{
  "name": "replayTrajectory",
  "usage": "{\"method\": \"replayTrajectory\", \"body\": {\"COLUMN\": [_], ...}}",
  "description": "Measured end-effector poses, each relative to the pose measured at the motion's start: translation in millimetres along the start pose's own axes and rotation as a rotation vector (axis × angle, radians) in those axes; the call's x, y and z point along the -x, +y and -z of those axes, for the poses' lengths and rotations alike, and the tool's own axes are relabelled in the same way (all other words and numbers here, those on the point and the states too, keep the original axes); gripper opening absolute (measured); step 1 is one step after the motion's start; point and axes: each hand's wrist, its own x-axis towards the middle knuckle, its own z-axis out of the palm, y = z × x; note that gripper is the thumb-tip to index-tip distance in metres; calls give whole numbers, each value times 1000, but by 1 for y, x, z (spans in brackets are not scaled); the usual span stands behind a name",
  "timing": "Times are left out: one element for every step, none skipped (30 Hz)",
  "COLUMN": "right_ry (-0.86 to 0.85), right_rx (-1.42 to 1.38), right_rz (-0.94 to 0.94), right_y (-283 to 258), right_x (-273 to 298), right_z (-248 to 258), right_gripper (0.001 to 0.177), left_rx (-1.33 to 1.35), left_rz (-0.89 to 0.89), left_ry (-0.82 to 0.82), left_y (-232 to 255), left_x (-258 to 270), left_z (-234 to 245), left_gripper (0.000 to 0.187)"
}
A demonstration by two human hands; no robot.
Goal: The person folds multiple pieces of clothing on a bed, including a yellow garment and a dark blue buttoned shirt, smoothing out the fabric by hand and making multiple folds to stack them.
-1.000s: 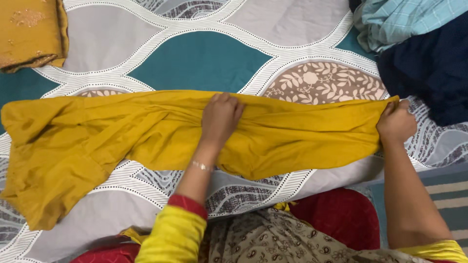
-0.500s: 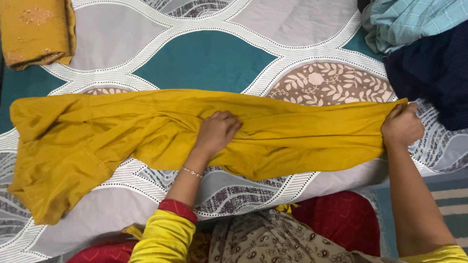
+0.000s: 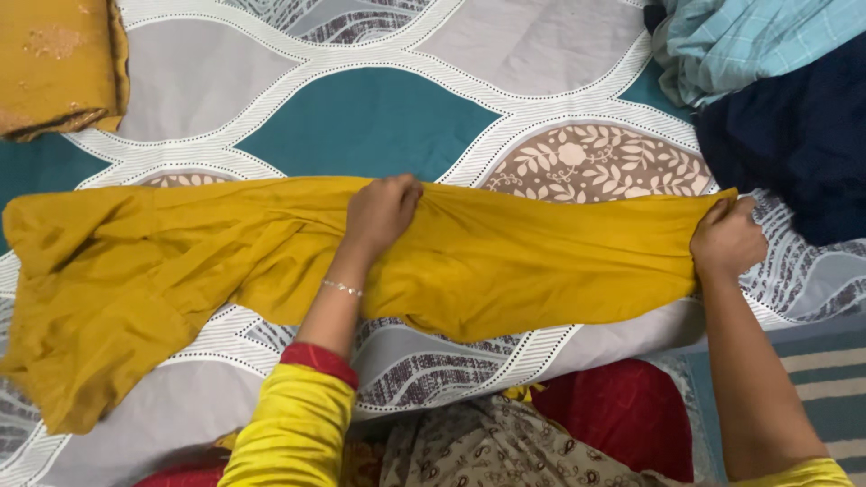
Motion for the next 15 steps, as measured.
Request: {"method": "replayTrajectory", "body": {"right_ry": [2, 6, 8, 8, 11, 13, 14, 0, -14, -11, 0, 11, 8, 16, 27], "right_rx": [2, -4, -7, -4, -1, 2, 7, 2, -7, -4, -21, -39, -35, -57, -84], "right_rz": [-2, 0, 2, 1, -7, -14, -15, -32, -50, -52, -55, -57, -56, -70, -84], "right_y": [0, 0, 0, 0, 0, 0, 0, 0, -1, -1, -1, 0, 2, 4, 5], "right_x": [-1, -1, 0, 1, 1, 1, 2, 2, 2, 1, 2, 2, 3, 2, 1], "right_z": [0, 0, -1, -1, -1, -1, -1, 0, 0, 0, 0, 0, -1, -2, -4], "right_gripper": [33, 32, 32, 32, 32, 33, 33, 32, 32, 32, 32, 33, 33, 34, 35], "left_rx": [-74, -72, -162, -252, -248, -297, -345, -340, -423, -505, -502, -438, -375, -373, -286], "left_rz": [9, 6, -11, -28, -31, -20, -7, -9, -34, -60, -61, -43, -23, -20, -135], "left_ry": [19, 19, 49, 79, 80, 64, 46, 45, 80, 115, 114, 167, 217, 213, 217], "left_y": [-5, -11, -18, -24, -31, -37, -42, -44, -44, -43, -41, -40, -40, -42, -47], "left_x": [-7, -15, -21, -24, -27, -28, -28, -27, -25, -22, -17, -12, -6, -3, 0], "left_z": [-7, -15, -24, -34, -43, -50, -56, -61, -62, -62, -59, -53, -47, -39, -30], "left_gripper": [14, 14, 13, 13, 13, 11, 9, 9, 14, 21, 21, 25, 29, 29, 31]}}
